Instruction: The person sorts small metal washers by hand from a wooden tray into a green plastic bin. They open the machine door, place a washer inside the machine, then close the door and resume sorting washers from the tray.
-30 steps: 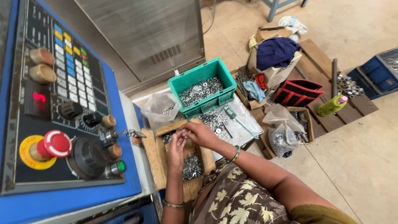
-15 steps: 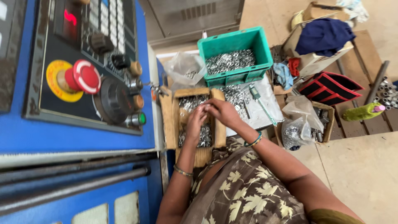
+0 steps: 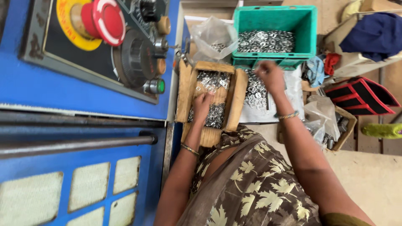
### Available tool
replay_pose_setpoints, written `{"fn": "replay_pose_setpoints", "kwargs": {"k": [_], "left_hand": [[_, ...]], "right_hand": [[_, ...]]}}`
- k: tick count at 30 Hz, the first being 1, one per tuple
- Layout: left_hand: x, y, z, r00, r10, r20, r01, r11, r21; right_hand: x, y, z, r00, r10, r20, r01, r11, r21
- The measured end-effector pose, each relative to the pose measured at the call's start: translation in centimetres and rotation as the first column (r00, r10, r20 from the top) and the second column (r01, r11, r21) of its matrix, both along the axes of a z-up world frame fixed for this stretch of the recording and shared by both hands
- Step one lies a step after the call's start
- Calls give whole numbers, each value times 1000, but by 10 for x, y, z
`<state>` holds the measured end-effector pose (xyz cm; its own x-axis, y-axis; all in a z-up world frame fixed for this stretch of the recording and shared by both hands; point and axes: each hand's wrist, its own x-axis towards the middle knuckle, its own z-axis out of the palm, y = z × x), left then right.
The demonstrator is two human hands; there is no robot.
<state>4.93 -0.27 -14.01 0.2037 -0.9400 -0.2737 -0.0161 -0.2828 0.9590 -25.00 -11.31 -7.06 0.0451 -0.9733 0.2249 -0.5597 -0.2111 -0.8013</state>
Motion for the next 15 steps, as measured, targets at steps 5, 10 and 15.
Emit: {"fn": "replay_pose_setpoints", "kwargs": {"k": [5,10,15], "left_hand": [[16,5,-33,994,108,32,-100,977,-187],[21,17,-25,969,128,210,-84,975,-204],[34,42,-6,789,80,609,44,982,-186]], "right_hand": [[-13,-50,46,998,-20,56,39,934,-355],[-1,-43,81,994,-11,112,30,985,-173],[37,-16,52,995,98,-27,-98,995,-13]]}}
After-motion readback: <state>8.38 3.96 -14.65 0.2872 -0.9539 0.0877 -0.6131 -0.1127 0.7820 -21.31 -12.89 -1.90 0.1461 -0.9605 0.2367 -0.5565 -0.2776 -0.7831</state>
